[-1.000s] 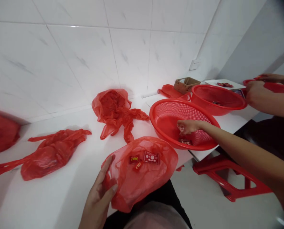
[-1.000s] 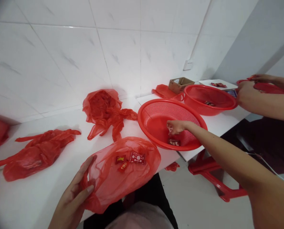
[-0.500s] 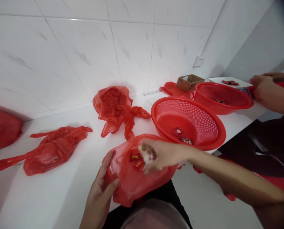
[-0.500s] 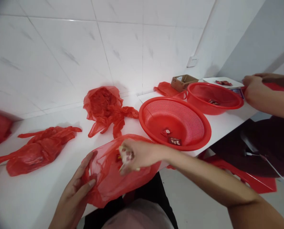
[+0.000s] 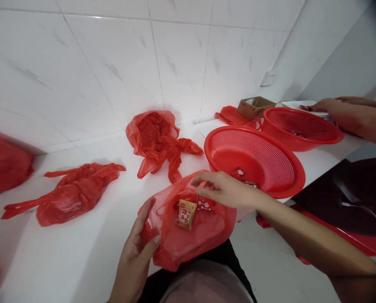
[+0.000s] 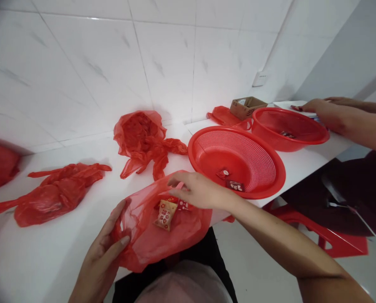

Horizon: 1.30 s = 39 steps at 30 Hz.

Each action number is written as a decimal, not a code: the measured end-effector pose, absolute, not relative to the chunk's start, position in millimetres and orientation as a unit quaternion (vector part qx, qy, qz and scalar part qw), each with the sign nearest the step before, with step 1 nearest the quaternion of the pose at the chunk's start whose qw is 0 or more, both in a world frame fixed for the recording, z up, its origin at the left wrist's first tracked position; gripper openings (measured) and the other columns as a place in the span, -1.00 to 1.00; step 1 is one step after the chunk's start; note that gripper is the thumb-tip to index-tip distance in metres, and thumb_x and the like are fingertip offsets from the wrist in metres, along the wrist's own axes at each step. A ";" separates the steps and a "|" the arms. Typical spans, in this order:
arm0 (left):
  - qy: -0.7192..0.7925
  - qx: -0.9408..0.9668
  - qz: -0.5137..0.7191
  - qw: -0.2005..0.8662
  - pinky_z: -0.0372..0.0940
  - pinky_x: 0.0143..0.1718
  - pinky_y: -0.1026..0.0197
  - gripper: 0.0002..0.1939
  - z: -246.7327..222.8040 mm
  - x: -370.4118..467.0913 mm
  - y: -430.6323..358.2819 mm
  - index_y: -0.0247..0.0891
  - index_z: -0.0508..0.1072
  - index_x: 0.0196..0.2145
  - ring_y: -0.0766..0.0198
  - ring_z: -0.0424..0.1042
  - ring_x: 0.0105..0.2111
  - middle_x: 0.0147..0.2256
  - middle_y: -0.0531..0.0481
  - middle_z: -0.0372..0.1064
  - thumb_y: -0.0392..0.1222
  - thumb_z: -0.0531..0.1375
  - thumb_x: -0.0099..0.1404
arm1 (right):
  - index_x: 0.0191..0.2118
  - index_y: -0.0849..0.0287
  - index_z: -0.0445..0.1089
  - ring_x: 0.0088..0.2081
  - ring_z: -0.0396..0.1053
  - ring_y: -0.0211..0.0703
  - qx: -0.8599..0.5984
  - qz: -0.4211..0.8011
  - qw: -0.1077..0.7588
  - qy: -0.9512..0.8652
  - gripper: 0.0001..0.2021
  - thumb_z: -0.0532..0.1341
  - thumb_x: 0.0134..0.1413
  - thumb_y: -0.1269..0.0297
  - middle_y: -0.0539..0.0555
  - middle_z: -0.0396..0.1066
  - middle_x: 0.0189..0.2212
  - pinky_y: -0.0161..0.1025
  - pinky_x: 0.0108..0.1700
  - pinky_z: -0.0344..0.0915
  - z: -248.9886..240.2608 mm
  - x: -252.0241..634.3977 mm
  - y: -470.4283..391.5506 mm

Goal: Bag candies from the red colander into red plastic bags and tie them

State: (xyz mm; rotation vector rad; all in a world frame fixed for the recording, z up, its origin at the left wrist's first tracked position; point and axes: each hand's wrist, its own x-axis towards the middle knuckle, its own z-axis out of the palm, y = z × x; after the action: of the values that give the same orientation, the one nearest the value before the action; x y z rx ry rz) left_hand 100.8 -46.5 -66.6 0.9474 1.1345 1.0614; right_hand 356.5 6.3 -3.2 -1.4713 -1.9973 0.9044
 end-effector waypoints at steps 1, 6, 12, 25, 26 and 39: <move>0.490 0.408 0.462 0.616 0.15 0.23 -0.02 -0.26 -66.3 100.8 -46.3 0.03 0.21 0.28 -0.10 0.05 0.31 0.38 0.04 -0.06 -0.06 0.30 0.17 | -0.10 -0.01 0.45 -0.20 0.47 -0.14 -0.525 0.330 0.259 -0.740 -0.77 0.16 0.21 0.09 0.01 0.50 -0.17 -0.20 -0.14 0.40 0.0 366.0 9.3; 0.485 0.400 0.472 0.618 0.02 0.30 -0.06 -0.32 -67.3 99.8 -47.3 0.07 0.26 0.24 -0.07 -0.01 0.33 0.37 0.09 -0.04 -0.09 0.31 0.17 | 0.04 0.02 0.36 -0.09 0.42 -0.01 -0.666 0.161 0.159 -0.711 -0.65 0.19 0.16 0.08 0.12 0.42 -0.02 -0.08 -0.04 0.32 -7.2 438.7 38.5; 0.485 0.413 0.469 0.612 -0.10 0.34 -0.06 -0.32 -73.2 97.2 -48.7 0.07 0.28 0.24 -0.07 -0.04 0.34 0.36 0.07 0.01 -0.09 0.31 0.17 | -0.06 0.18 0.42 -0.54 0.41 -0.10 -0.729 0.240 -0.087 -0.635 -0.54 0.36 -0.19 0.34 0.27 0.46 -0.26 -0.15 -0.47 0.28 -51.9 491.6 47.6; 0.501 0.407 0.477 0.597 -0.09 0.33 -0.06 -0.33 -70.2 101.1 -49.7 0.08 0.31 0.22 -0.06 -0.03 0.34 0.35 0.09 0.03 -0.09 0.32 0.15 | -0.26 0.09 0.19 -0.39 0.32 -0.20 -0.599 0.293 0.205 -0.716 -0.87 0.15 0.04 0.34 -0.01 0.34 -0.37 -0.24 -0.34 0.27 1.7 475.0 36.1; 0.499 0.408 0.477 0.598 -0.08 0.33 -0.08 -0.33 -69.3 102.7 -49.2 0.07 0.30 0.22 -0.08 -0.01 0.33 0.35 0.08 0.03 -0.09 0.32 0.15 | -0.23 0.08 0.17 -0.37 0.33 -0.22 -0.555 0.336 0.252 -0.718 -0.88 0.14 0.11 0.32 -0.03 0.33 -0.36 -0.25 -0.31 0.30 9.6 458.3 24.8; 0.489 0.404 0.466 0.617 0.03 0.29 -0.10 -0.30 -68.7 104.4 -49.7 0.13 0.28 0.23 -0.09 0.04 0.31 0.35 0.10 0.02 -0.07 0.33 0.14 | -0.09 0.09 0.40 -0.25 0.45 -0.04 -0.697 0.139 0.157 -0.686 -0.60 0.35 -0.06 0.08 0.14 0.45 -0.18 -0.12 -0.20 0.37 -17.6 481.1 20.7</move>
State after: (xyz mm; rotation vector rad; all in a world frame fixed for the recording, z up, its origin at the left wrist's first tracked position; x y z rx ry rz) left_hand 104.4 -49.7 -68.7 0.9309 1.1256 1.0724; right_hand 481.1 20.7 -17.6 -1.9948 -1.9627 0.3972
